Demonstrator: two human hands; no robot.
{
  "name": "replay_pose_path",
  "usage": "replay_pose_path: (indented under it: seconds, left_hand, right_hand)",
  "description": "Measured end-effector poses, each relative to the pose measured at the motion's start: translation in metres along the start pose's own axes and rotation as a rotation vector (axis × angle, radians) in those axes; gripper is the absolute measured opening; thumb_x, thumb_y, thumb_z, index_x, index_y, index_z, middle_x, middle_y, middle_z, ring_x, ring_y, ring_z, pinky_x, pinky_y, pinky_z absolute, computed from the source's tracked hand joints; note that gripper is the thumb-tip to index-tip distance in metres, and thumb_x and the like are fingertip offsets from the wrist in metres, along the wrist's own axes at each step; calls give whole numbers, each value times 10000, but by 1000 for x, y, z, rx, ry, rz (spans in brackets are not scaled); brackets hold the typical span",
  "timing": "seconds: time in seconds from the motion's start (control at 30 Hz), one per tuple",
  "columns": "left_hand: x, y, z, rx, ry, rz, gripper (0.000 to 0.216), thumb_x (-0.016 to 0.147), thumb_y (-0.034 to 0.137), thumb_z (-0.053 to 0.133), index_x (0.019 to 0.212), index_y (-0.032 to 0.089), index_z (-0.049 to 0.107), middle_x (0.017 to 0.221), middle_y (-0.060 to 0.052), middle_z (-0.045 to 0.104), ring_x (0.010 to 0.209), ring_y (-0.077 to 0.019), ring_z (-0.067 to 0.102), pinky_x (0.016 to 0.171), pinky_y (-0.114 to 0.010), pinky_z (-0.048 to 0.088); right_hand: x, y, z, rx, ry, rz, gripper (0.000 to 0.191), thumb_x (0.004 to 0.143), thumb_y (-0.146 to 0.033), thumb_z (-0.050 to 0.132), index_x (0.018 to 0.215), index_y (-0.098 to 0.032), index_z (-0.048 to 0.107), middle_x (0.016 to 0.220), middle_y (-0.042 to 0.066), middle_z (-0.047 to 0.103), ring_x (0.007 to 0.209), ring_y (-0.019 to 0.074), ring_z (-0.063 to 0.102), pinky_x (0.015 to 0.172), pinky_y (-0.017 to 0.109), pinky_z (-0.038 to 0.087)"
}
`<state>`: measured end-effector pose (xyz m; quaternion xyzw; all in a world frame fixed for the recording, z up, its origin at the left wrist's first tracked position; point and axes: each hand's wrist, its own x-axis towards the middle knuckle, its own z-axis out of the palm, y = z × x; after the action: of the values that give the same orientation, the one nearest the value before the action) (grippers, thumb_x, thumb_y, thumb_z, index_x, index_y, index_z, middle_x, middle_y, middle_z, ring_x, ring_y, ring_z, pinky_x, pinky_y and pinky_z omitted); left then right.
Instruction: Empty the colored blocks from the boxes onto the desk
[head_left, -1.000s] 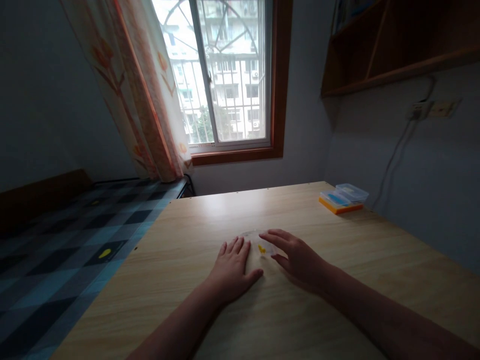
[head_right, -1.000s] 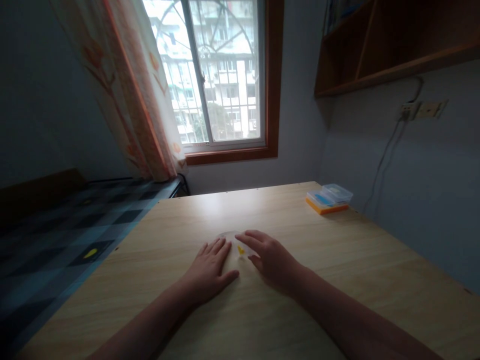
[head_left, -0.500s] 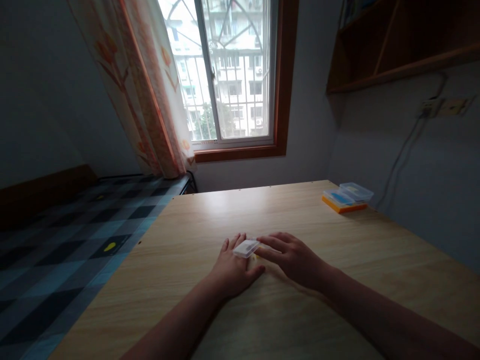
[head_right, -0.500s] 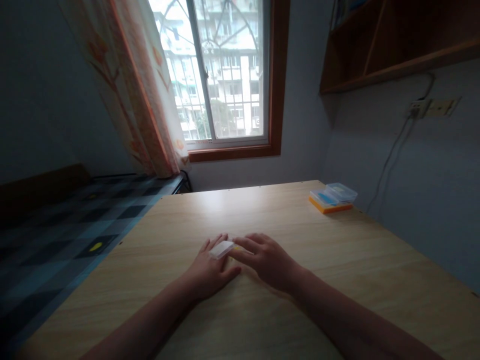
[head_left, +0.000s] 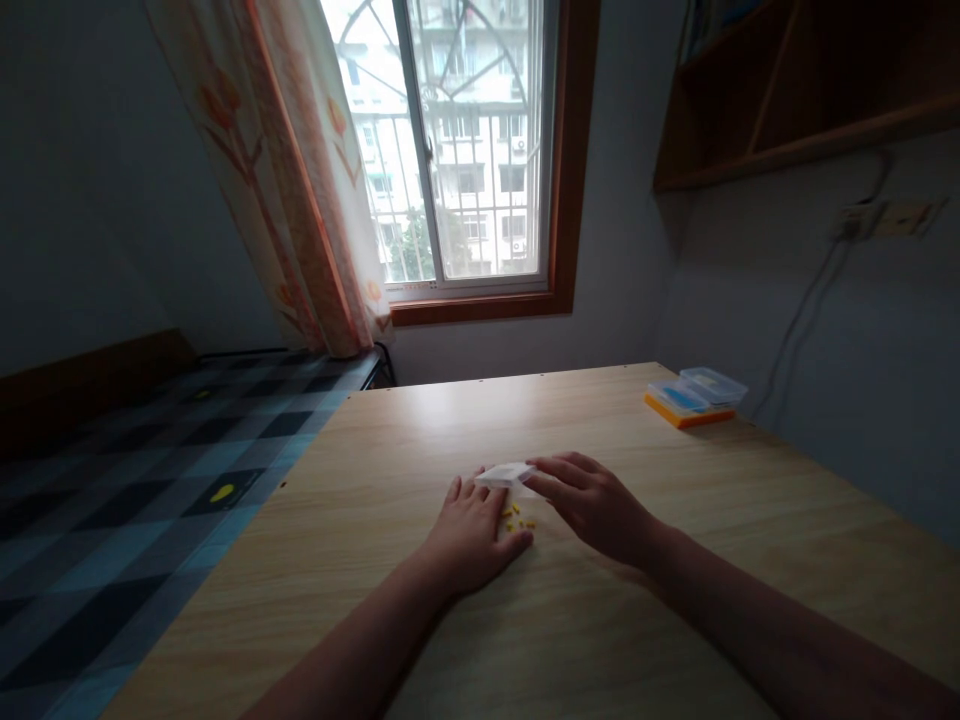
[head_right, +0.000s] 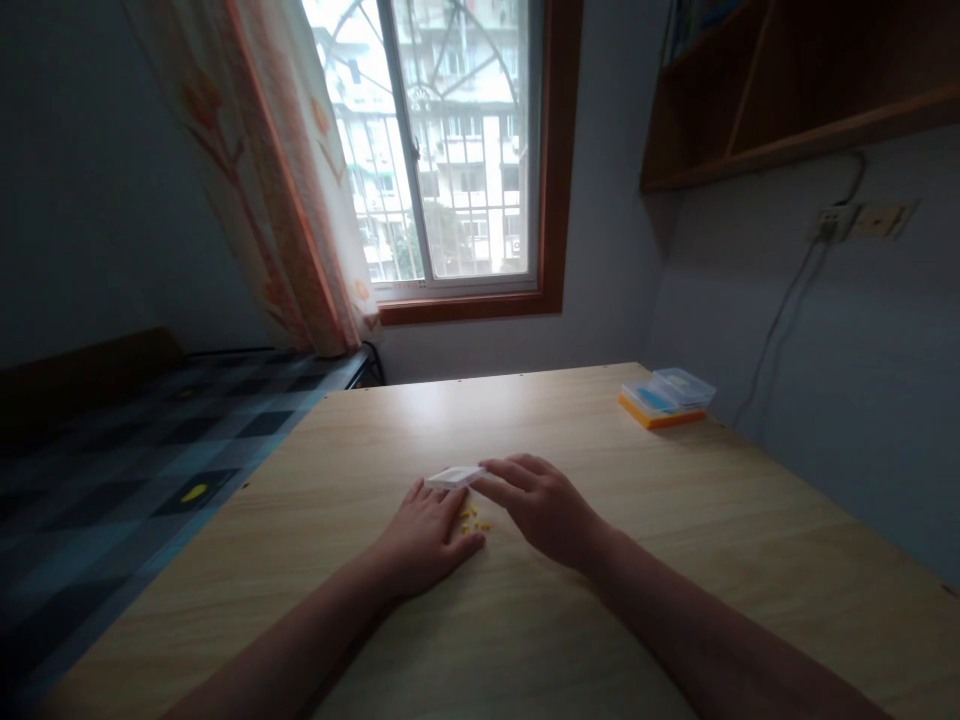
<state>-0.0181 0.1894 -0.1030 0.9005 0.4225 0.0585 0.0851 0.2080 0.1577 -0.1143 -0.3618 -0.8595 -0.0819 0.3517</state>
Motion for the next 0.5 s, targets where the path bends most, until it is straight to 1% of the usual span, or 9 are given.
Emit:
replay_pose_path:
  seconds: [0.07, 0.13, 0.23, 0.3, 0.4, 0.5]
  left_hand:
    - [0, 0, 0, 0, -8, 7, 735, 906, 601, 533, 1496, 171, 444, 1548, -165, 439, 1503, -362, 240, 1213, -589, 139]
    - [0, 0, 0, 1, -13, 7, 725, 908, 604, 526, 1479, 161, 465, 1556, -175, 422, 1501, -364, 247, 1213, -592, 132]
    - [1, -2, 1, 1, -21, 6, 789, 909, 630, 507, 1500, 114, 426, 1599, -214, 317, 1503, -377, 234, 1210, -598, 138]
    - [0, -4, 2, 0, -29, 20, 826, 907, 639, 509, 1533, 117, 372, 1619, -214, 259, 1512, -374, 204, 1211, -595, 144]
    - [0, -7, 3, -2, -42, 66, 795, 917, 619, 521, 1545, 157, 364, 1626, -187, 259, 1518, -352, 192, 1220, -571, 145]
    - [-1, -10, 4, -8, -49, 120, 720, 941, 568, 520, 1543, 200, 375, 1625, -157, 282, 1518, -331, 204, 1225, -546, 160]
  right_hand:
    - [-1, 0, 0, 2, -22, -22, 474, 994, -127, 463, 1405, -338, 571, 1381, 28, 610, 1170, 220, 589, 1045, 430, 483]
    - [-2, 1, 1, 38, -5, 3, 483, 983, -131, 482, 1416, -330, 561, 1376, 38, 611, 1183, 218, 587, 1046, 425, 487]
    - [-6, 8, 5, 161, 79, 172, 551, 924, -160, 583, 1452, -306, 524, 1367, 70, 608, 1234, 229, 569, 1065, 433, 487]
    - [-9, 15, 9, 250, 113, 307, 614, 867, -178, 655, 1455, -296, 520, 1376, 78, 601, 1265, 241, 555, 1086, 450, 474]
    - [-13, 27, 14, 342, 107, 477, 658, 829, -214, 695, 1459, -271, 512, 1399, 84, 589, 1281, 255, 553, 1104, 475, 454]
    - [-15, 37, 18, 355, 76, 622, 674, 824, -259, 694, 1469, -226, 499, 1397, 105, 593, 1292, 266, 557, 1122, 481, 432]
